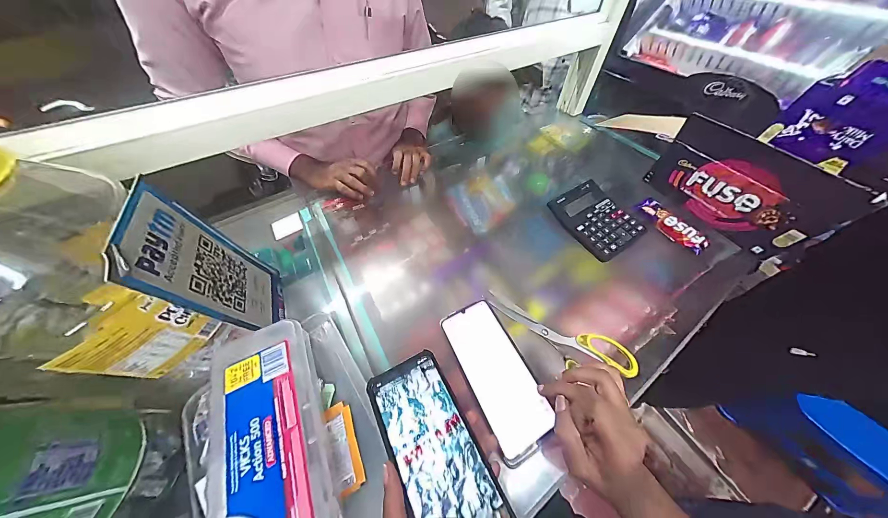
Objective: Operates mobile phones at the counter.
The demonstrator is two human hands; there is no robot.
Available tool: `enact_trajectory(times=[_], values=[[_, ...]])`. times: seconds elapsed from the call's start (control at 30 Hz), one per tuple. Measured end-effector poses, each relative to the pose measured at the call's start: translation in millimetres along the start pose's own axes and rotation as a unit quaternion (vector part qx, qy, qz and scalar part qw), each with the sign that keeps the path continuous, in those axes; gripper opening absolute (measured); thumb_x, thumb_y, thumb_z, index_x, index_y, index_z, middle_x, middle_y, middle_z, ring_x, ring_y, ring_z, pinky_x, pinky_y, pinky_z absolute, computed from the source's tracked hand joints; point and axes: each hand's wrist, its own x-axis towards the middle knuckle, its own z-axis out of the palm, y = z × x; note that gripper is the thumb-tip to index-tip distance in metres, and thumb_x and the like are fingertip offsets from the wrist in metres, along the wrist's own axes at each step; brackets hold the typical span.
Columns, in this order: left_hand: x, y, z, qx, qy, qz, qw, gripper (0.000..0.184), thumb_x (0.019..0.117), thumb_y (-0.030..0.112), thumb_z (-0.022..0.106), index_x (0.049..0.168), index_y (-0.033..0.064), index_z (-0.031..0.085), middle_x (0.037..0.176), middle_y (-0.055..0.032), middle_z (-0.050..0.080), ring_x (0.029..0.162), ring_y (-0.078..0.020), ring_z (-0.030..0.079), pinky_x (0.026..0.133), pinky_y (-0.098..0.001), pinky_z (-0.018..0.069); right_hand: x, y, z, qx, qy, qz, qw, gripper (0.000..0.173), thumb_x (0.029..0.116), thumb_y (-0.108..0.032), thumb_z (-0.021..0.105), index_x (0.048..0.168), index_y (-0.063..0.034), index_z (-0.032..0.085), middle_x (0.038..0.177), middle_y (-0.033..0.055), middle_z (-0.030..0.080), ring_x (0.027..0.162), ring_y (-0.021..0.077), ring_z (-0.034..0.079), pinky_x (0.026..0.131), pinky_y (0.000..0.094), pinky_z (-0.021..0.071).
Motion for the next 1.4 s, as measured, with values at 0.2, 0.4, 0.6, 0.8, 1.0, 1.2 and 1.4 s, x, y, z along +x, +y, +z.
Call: enact_trajectory(times=[0.2, 0.4, 0.6, 0.8, 1.0, 1.2, 1.4], values=[[-3.0, 1.8, 7.1, 0.036, 0.068, 0.046, 0.996, 0.050, 0.1080, 0.054, 0.024, 0.119, 0.0259, 0.064, 0.106, 0.0061, 0.077, 0.102, -0.0072, 0.073, 0.089, -0.0305, 0.0613, 0.7, -1.5, -0.2, 0.029, 0.016, 0.011, 0.999, 0.014, 0.0966, -0.017, 0.051, 0.083, -0.0179, 0.047, 0.084, -0.0045, 0.068, 0.098, 0.0092, 0.063, 0.100, 0.0263, 0.0422], [-2.6, 3.6, 10.6, 0.006, 0.050, 0.021, 0.999, 0.055, 0.1050, 0.059, 0.029, 0.120, 0.0224, 0.067, 0.109, -0.0018, 0.078, 0.104, -0.0158, 0.074, 0.090, -0.0364, 0.0619, -0.4, -1.1, -1.2, 0.031, 0.017, 0.015, 0.999, 0.013, 0.0960, -0.016, 0.051, 0.084, -0.0176, 0.047, 0.082, -0.0043, 0.067, 0.096, 0.0090, 0.063, 0.100, 0.0262, 0.0425], [-3.0, 2.6, 12.6, 0.009, 0.071, 0.024, 0.997, 0.050, 0.1057, 0.056, 0.032, 0.121, 0.0218, 0.065, 0.110, 0.0009, 0.077, 0.103, -0.0116, 0.073, 0.091, -0.0347, 0.0611, -1.0, -1.3, -2.7, 0.033, 0.008, 0.022, 0.999, 0.014, 0.0957, -0.017, 0.051, 0.083, -0.0173, 0.046, 0.082, -0.0035, 0.067, 0.097, 0.0100, 0.063, 0.098, 0.0261, 0.0425], [-2.6, 3.4, 13.9, -0.032, 0.043, -0.025, 0.998, 0.061, 0.1014, 0.065, 0.033, 0.129, 0.0172, 0.060, 0.118, -0.0105, 0.074, 0.110, -0.0264, 0.072, 0.094, -0.0444, 0.0597, -1.6, -1.0, -3.5, 0.035, 0.003, 0.025, 0.999, 0.015, 0.0965, -0.018, 0.051, 0.082, -0.0176, 0.046, 0.083, -0.0038, 0.067, 0.098, 0.0100, 0.063, 0.097, 0.0265, 0.0432], [-2.2, 2.9, 12.9, -0.044, 0.037, -0.030, 0.998, 0.062, 0.0993, 0.066, 0.038, 0.131, 0.0170, 0.060, 0.120, -0.0118, 0.073, 0.112, -0.0281, 0.071, 0.096, -0.0452, 0.0589, -0.6, -1.5, -3.0, 0.037, 0.005, 0.025, 0.999, 0.015, 0.0964, -0.017, 0.051, 0.082, -0.0172, 0.046, 0.085, -0.0045, 0.067, 0.098, 0.0084, 0.062, 0.097, 0.0254, 0.0436], [-3.6, 4.2, 15.4, -0.014, 0.055, -0.023, 0.998, 0.061, 0.1017, 0.064, 0.033, 0.130, 0.0171, 0.059, 0.117, -0.0086, 0.075, 0.110, -0.0237, 0.072, 0.094, -0.0416, 0.0602, -0.7, -2.0, -5.4, 0.039, -0.006, 0.026, 0.999, 0.014, 0.0971, -0.019, 0.051, 0.084, -0.0175, 0.047, 0.084, -0.0038, 0.066, 0.095, 0.0091, 0.062, 0.094, 0.0256, 0.0442], [-0.4, 4.9, 13.0, -0.061, -0.011, -0.037, 0.997, 0.060, 0.0956, 0.065, 0.046, 0.127, 0.0198, 0.070, 0.122, -0.0105, 0.073, 0.116, -0.0256, 0.069, 0.101, -0.0425, 0.0557, -1.9, -0.7, -5.9, 0.050, -0.014, 0.003, 0.999, 0.014, 0.0971, -0.019, 0.050, 0.083, -0.0177, 0.047, 0.081, -0.0033, 0.066, 0.093, 0.0103, 0.062, 0.094, 0.0269, 0.0434]])
